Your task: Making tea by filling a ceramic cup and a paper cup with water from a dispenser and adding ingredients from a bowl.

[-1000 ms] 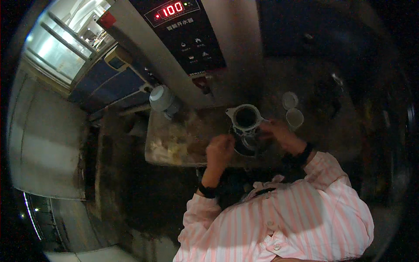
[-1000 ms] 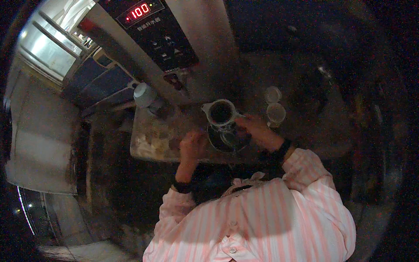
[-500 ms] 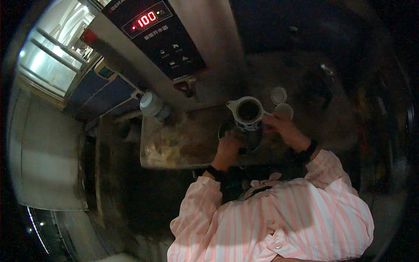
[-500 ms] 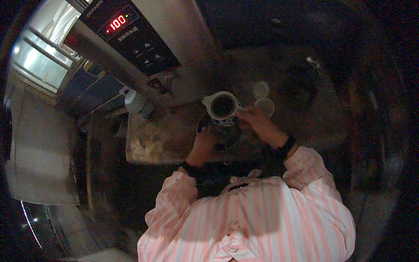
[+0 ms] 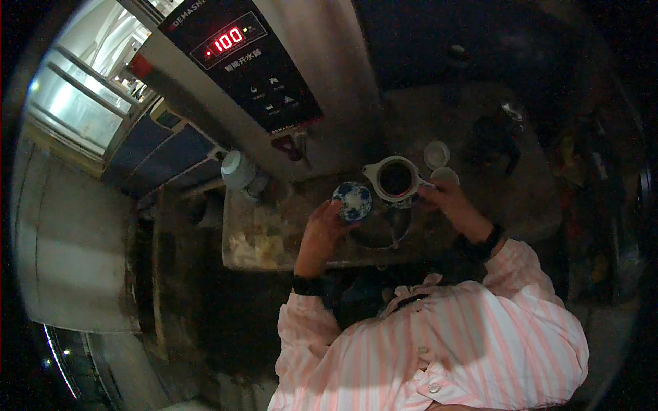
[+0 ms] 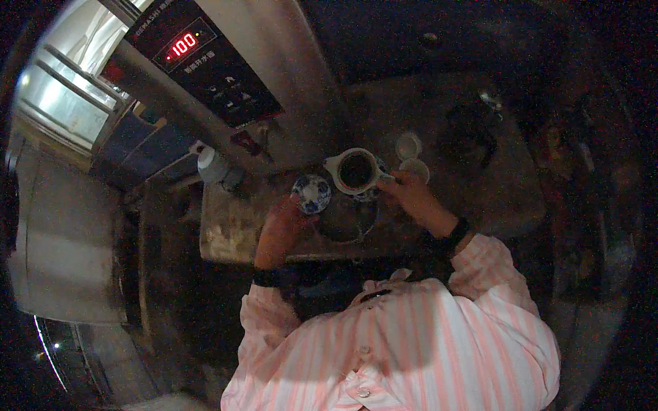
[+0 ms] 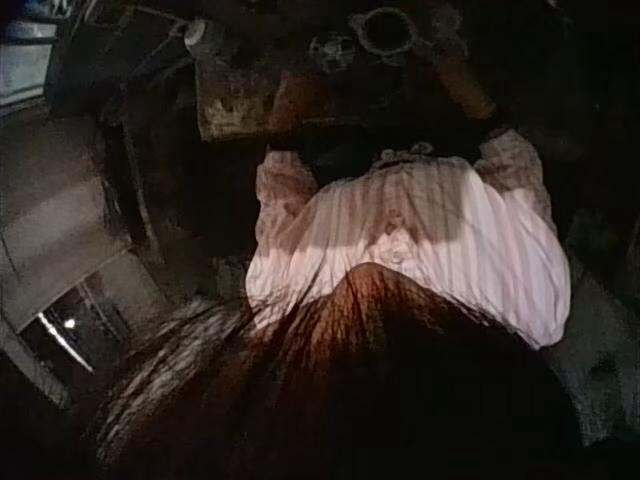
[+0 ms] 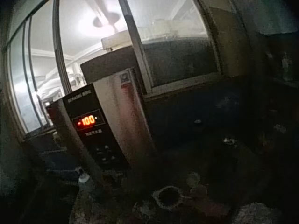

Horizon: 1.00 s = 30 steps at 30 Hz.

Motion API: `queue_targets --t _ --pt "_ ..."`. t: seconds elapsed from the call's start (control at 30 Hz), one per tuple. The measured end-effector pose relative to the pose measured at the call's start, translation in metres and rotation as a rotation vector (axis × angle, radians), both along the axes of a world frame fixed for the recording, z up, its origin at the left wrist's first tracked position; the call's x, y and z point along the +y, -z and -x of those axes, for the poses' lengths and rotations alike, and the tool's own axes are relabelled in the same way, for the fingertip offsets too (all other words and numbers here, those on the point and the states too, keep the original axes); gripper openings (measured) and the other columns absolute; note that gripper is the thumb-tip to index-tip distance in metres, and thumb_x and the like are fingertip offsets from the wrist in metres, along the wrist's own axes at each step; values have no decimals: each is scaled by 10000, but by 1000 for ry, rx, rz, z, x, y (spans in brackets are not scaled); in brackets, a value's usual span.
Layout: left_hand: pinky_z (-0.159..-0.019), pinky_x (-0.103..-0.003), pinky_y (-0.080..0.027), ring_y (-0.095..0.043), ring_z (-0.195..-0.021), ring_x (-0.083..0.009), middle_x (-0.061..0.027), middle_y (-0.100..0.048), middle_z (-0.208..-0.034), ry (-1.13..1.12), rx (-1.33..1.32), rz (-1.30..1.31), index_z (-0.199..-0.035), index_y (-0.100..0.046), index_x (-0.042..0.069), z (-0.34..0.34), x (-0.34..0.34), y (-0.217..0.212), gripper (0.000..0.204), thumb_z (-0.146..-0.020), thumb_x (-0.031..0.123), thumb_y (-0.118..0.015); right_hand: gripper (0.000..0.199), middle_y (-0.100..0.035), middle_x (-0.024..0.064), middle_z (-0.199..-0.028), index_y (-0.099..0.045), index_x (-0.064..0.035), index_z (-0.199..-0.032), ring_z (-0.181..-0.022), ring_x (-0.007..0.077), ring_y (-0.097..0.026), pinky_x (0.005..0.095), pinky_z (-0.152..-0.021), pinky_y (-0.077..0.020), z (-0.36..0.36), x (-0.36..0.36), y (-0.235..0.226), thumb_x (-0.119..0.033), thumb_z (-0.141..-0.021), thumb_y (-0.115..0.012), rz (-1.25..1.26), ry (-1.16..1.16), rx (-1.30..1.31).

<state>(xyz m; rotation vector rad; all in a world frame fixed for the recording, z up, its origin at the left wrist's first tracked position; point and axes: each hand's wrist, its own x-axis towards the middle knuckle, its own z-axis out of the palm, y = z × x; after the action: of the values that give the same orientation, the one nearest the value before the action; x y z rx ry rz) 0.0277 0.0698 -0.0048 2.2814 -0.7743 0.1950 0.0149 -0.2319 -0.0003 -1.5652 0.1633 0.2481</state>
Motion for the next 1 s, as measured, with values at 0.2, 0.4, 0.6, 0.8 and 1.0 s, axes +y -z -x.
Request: queue_targets --t 0.2,0.4,0.6,0.8,1.0 --pt "-840 -438 -485 -564 -1019 -243 -87 -597 -1065 -16 1208 1330 -1091 -522 16 -9 -21 -10 267 -877 172 -553 317 -536 -13 -662 -613 -45 -792 -596 81 -468 253 -524 -371 -2 -1 6 -355 -852 -592 139 -54 -138" --pt "-851 -407 -477 -565 -1011 -240 -89 -586 -1093 -85 493 493 -1119 -520 44 0 -29 -24 299 -856 176 -577 360 -552 9 -669 -614 -23 -794 -615 104 -488 273 -547 -388 -2 -2 6 -377 -852 -585 297 -15 -223" --pt "-774 -359 -523 -553 -1007 -250 -136 -528 -1106 -187 136 82 -1169 -466 19 -13 -19 -16 477 -739 -37 -668 375 -576 36 -709 -625 -8 -820 -676 121 -514 290 -598 -409 1 1 8 -381 -842 -597 166 20 -150" --pt "-735 -327 -540 -559 -987 -253 -118 -520 -1084 -57 673 709 -1192 -494 36 -8 -54 -37 357 -868 165 -569 309 -578 3 -745 -616 -34 -844 -701 95 -527 254 -628 -419 6 9 -16 -342 -842 -605 191 -66 -88" --pt "-697 -334 -524 -614 -886 -248 -148 -618 -989 -253 807 679 -1107 -578 15 -14 -81 -38 361 -873 289 -553 347 -589 20 -728 -631 -9 -839 -663 100 -530 271 -572 -422 14 16 -17 -353 -852 -585 161 -96 14"
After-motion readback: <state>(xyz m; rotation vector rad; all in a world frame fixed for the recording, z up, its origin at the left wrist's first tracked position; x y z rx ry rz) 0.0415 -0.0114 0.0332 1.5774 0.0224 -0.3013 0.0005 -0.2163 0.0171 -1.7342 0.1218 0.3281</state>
